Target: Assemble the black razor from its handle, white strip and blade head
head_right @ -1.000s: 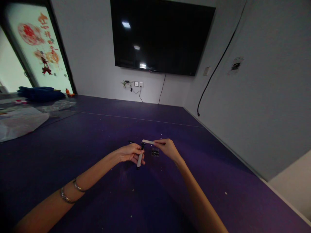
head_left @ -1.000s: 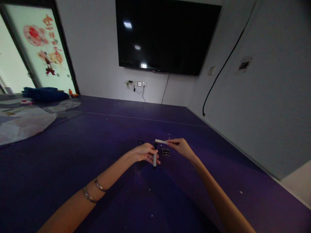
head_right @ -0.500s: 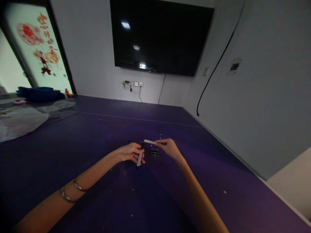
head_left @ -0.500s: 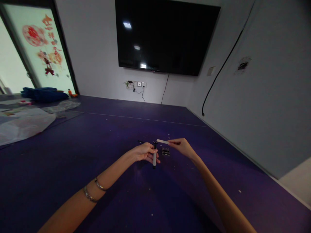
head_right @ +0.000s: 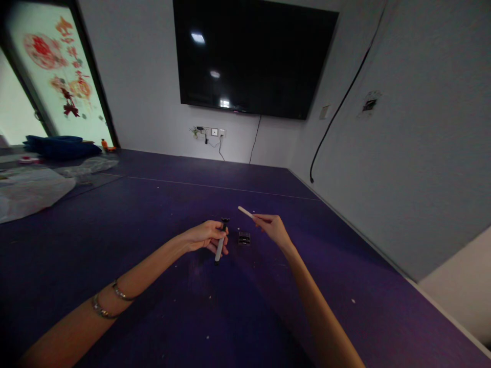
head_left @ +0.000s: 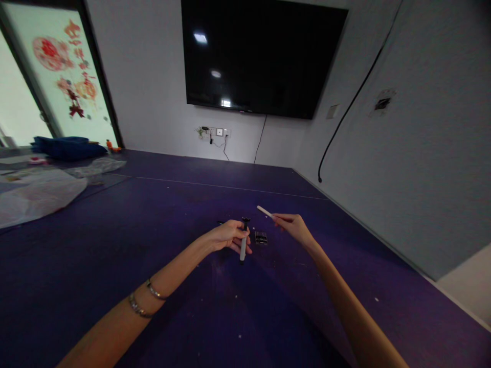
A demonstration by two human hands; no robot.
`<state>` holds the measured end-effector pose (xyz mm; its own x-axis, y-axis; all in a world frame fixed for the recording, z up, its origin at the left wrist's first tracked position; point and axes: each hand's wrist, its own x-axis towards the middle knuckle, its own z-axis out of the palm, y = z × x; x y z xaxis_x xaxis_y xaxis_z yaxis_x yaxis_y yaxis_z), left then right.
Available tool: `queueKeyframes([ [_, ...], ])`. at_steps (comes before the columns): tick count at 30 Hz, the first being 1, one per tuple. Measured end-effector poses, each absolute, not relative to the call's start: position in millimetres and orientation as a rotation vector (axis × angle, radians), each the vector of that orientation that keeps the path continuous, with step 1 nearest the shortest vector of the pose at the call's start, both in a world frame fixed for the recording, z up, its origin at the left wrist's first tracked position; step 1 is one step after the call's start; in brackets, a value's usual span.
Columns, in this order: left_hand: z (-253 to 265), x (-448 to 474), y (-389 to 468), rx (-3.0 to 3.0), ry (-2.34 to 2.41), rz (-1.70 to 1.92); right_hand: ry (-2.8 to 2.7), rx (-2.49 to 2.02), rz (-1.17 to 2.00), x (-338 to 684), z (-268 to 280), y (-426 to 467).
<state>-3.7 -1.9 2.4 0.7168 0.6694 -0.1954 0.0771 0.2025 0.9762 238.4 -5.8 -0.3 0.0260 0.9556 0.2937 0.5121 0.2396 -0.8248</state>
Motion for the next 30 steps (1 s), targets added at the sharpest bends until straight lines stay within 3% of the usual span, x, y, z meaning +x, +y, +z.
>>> queueKeyframes([
  [5,17,-8,-6,1.526,0.704,0.585,-1.587,-1.361,0.582,239,2,-7],
  [12,41,-15,-12,1.681,0.733,0.677,-1.768,-1.372,0.27,230,9,-13],
  [21,43,-17,-13,1.721,0.686,0.684,-1.866,-1.806,0.026,206,-7,-28],
  [30,31,-15,-5,1.774,0.653,0.672,-1.994,-1.978,0.234,166,-38,-28],
])
